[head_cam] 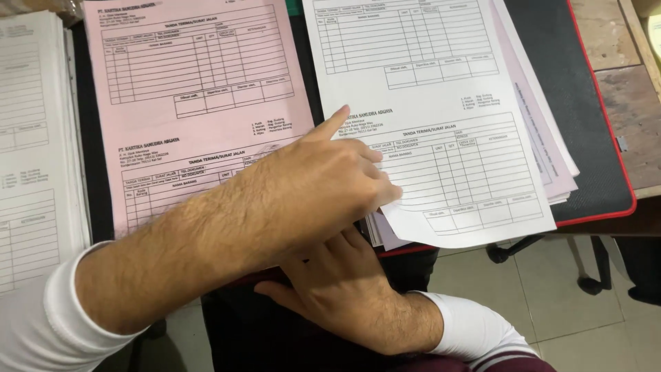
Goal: Organizing and sorting printed forms and documents into binders
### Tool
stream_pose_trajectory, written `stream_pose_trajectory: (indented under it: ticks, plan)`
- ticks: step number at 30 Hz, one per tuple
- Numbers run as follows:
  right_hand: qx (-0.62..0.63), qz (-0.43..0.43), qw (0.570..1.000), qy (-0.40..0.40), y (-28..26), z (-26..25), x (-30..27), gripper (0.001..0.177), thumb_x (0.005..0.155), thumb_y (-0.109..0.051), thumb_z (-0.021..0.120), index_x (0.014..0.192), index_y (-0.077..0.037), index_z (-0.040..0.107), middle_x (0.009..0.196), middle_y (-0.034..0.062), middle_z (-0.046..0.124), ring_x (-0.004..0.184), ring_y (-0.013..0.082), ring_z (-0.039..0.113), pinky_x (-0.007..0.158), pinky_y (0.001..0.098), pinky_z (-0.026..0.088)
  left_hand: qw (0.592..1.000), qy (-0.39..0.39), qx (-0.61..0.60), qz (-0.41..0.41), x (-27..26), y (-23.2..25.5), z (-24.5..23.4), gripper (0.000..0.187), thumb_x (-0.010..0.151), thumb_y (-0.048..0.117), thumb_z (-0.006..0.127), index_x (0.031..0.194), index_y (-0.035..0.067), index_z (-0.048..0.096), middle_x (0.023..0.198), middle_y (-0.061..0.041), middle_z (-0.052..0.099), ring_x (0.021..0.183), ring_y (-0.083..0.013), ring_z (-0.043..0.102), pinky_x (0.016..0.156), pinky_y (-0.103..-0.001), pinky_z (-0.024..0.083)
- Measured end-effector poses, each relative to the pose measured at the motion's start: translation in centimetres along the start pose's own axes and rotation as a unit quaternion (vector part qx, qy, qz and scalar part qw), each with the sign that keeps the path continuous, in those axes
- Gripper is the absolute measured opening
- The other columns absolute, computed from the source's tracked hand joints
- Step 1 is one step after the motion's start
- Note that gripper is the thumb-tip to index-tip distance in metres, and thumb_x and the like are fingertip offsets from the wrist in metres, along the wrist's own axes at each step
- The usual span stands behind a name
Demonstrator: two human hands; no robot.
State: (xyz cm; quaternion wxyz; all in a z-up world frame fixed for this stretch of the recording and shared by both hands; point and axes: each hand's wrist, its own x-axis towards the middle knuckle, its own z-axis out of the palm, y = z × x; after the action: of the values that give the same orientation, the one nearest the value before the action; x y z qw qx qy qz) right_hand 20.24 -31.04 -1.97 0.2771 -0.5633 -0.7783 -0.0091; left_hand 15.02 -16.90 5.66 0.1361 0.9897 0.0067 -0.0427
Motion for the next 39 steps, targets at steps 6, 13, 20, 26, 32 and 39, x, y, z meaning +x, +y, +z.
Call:
stream_pose_trajectory:
  ticks: [6,13,20,26,32,39]
  plan:
    - [0.065,0.054,0.988,-0.128,0.1,-0.9,0.9,0.047,0.094,-0.048,0.062,0.118,-0.009,0.070,0.114,0.0201,0.068,0.103,0.0479,0.056,0.083,0.0592,0.042,0.956,0.285,0.032,0.061,-6.6,2.3,-3.2,0.011,0.097,-0.002,0.070,0.100,0.006,0.077,0.094,-0.005,0.075,0.108,-0.0322,0.066,0.102,-0.060,0.049]
    - [0.092,0.038,0.992,-0.079,-2.0,-1.4,-2.9,0.062,0.095,-0.047,0.059,0.137,-0.002,0.053,0.138,0.0224,0.056,0.128,0.0438,0.051,0.106,0.0538,0.041,0.899,0.422,0.053,-0.104,-18.7,5.7,-2.9,0.012,0.109,-0.009,0.061,0.100,-0.005,0.069,0.100,-0.018,0.070,0.106,-0.0394,0.068,0.101,-0.057,0.055]
    - [0.120,0.022,0.991,-0.046,-0.6,-0.7,0.7,0.078,0.096,-0.047,0.057,0.153,0.003,0.038,0.158,0.0244,0.045,0.149,0.0403,0.047,0.125,0.0491,0.040,0.786,0.530,0.063,-0.312,-27.7,9.0,3.8,0.014,0.112,-0.017,0.053,0.101,-0.018,0.061,0.109,-0.037,0.067,0.111,-0.0509,0.071,0.109,-0.060,0.059]
    - [-0.104,-0.087,0.990,-0.032,-2.6,-0.2,1.5,0.049,0.094,-0.042,0.072,0.127,-0.006,0.068,0.145,0.0234,0.062,0.138,0.0422,0.060,0.112,0.0479,0.053,0.709,0.577,0.099,-0.394,-33.6,9.0,7.9,0.013,0.112,-0.024,0.063,0.099,-0.024,0.061,0.108,-0.044,0.068,0.108,-0.0572,0.074,0.103,-0.059,0.061]
    - [-0.163,-0.073,0.984,-0.022,-3.4,0.7,1.3,0.046,0.098,-0.044,0.069,0.123,-0.006,0.072,0.143,0.0228,0.071,0.136,0.0442,0.071,0.101,0.0481,0.063,0.711,0.561,0.094,-0.414,-36.9,8.4,7.7,0.020,0.110,-0.040,0.058,0.095,-0.026,0.061,0.109,-0.045,0.069,0.112,-0.0570,0.074,0.098,-0.052,0.059]
    - [-0.098,-0.018,0.995,0.006,-4.3,1.5,1.3,0.038,0.101,-0.032,0.078,0.111,0.004,0.076,0.137,0.0301,0.076,0.134,0.0539,0.074,0.107,0.0549,0.061,0.738,0.508,0.176,-0.409,-41.0,6.0,9.2,0.039,0.095,-0.043,0.050,0.110,-0.019,0.076,0.114,-0.035,0.073,0.111,-0.0500,0.075,0.101,-0.053,0.063]
